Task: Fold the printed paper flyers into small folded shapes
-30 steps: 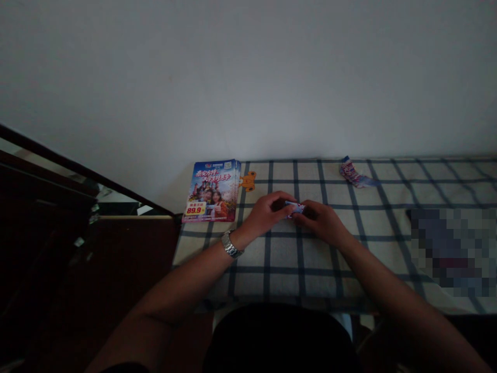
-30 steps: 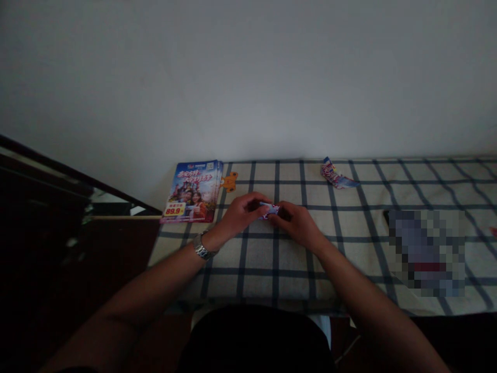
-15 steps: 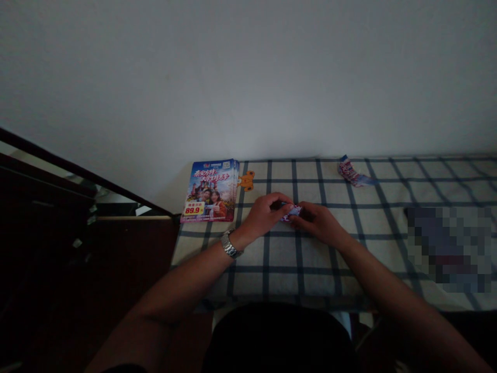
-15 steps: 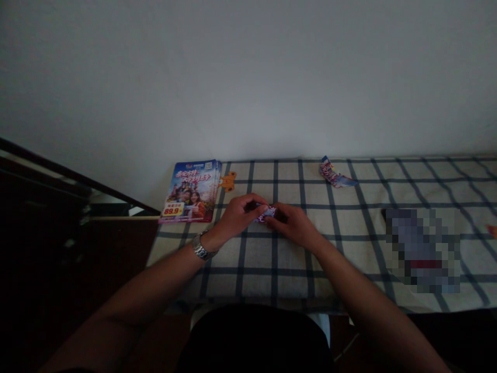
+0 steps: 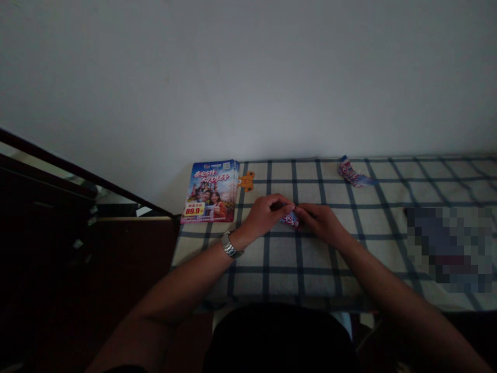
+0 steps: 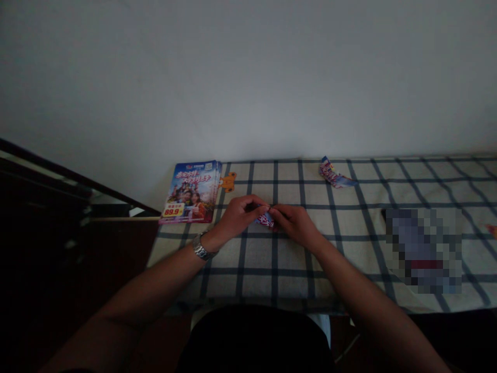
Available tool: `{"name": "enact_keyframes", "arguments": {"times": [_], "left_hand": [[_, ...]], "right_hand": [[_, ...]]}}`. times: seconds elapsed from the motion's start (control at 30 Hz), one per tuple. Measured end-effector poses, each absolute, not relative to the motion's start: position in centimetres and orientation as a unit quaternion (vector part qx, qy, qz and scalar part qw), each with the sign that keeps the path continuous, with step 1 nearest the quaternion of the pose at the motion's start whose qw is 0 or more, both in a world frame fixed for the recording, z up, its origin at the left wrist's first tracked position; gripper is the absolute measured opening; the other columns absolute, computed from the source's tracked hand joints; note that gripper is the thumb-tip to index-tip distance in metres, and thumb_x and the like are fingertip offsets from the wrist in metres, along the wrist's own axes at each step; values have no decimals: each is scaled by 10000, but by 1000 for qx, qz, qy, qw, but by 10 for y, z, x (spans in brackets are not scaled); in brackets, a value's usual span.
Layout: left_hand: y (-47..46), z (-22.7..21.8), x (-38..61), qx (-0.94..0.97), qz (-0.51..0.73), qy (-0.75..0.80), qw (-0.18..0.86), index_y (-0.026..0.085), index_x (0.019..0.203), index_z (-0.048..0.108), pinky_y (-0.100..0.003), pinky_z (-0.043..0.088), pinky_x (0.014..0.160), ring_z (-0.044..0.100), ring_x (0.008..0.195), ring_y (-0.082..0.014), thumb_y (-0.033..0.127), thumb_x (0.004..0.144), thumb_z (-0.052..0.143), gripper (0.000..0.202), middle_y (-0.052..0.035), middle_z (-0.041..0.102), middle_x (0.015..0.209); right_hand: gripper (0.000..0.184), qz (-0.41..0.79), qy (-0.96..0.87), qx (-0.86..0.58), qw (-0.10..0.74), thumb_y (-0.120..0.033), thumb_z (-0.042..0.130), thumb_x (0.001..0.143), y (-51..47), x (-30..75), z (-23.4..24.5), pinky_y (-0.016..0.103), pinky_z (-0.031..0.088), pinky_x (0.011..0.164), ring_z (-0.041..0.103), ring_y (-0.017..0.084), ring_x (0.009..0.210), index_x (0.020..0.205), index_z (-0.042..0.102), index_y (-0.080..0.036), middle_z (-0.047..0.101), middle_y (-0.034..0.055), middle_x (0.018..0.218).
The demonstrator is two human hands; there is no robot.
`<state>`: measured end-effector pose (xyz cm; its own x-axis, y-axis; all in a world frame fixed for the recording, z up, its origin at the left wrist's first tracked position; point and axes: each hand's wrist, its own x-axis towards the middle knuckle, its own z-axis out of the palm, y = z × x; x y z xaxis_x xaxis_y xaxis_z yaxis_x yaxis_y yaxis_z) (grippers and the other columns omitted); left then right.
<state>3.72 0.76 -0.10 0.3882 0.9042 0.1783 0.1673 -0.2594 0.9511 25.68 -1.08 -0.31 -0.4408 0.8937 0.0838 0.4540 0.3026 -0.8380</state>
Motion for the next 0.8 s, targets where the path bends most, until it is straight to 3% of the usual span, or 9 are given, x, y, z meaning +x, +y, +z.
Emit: {"name": "enact_keyframes", "arguments": {"times": [0.27,0.57,0.8], "left_hand": [[11,-3,37,663,402,384,501,188,1116,788,-288,560,831,744,950,-198,481,954,722,341,-67,804,1059],[12,-8,37,660,414,402,481,158,939,752,-250,506,695,671,770,-154,481,953,705,327,-42,751,863],[13,-7,35,659,419,413,468,161,965,756,-256,501,709,675,794,-163,468,958,697,312,-43,758,880]], "right_hand": [[411,374,-734,-471,316,-500,484,1075,-10,256,-1,285,492,664,694,184,675,843,684,-227,738,5,703],[408,408,-698,-490,326,-557,538,1038,-9,255,-4,296,519,649,717,203,692,875,713,-226,758,16,728],[342,483,-668,-464,326,-550,657,973,-10,255,-9,328,595,712,764,229,769,1047,729,-223,800,34,842]]}}
